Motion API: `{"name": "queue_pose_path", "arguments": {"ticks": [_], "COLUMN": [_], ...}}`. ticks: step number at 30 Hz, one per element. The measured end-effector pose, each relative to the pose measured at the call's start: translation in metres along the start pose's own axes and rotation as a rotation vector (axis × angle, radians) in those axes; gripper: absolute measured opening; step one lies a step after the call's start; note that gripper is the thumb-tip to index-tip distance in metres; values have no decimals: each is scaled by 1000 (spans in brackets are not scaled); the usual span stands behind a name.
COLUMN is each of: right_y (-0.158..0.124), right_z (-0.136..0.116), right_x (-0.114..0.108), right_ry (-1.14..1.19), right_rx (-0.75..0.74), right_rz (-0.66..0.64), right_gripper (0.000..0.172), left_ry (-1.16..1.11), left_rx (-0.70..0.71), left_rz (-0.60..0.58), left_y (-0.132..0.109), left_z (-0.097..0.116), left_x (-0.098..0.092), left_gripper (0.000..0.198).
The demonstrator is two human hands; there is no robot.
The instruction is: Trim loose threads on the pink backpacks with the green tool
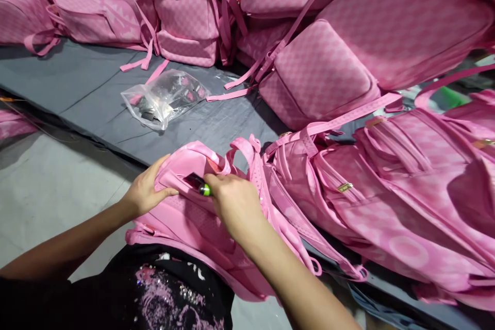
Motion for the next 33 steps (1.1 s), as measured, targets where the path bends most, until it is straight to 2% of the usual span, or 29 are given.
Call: {"name": "queue_pose_path", "arguments": {"ticks": [3,6,8,10,14,18,21,24,29,31,33], "right_y": [12,20,21,19,24,45,53,38,-10,-24,-35], "right_z": [-12,-17,-19,-22,-34,-45,-45,-32,28,44,53], "right_x": [26,44,48,44,31,46,51,43,26,16,2], "right_ry": [-206,-207,-208,-263,-345,-225,-194,-299,-476,-394,-162], "right_rx": [-56,-91,-112,-122,-105,-104,-124,-144,116,185,205], "right_rz": [-216,-313,-353,-357,-231,-236,-234,-258,-378,-337,-218], "right_gripper": [12,13,14,14,28,17,23,11,14,17,18], "left_ry": [28,53,68,75,56,32,46,59,-45,-88,-119], "left_rx": [10,100,148,179,198,153,130,105,67,92,100], "left_rz": [49,96,117,130,125,83,67,57,35,26,52], "left_y": [-2,-1,0,0,0,5,7,9,10,12,19], "left_z": [-2,-2,-4,-4,0,2,0,-4,-3,-2,-8], "left_x": [6,10,12,13,13,13,12,12,21,20,10], "left_gripper": [82,76,74,75,69,70,71,71,71,69,58]}}
Point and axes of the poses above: each hand's wrist, its own y-axis towards the middle knuckle, its own x-axis out of the palm, z = x × y, the point moved 7 cm from there along y, towards the middle knuckle, and after that the axes turned 1 degree about -y, right-handed, at the moved point
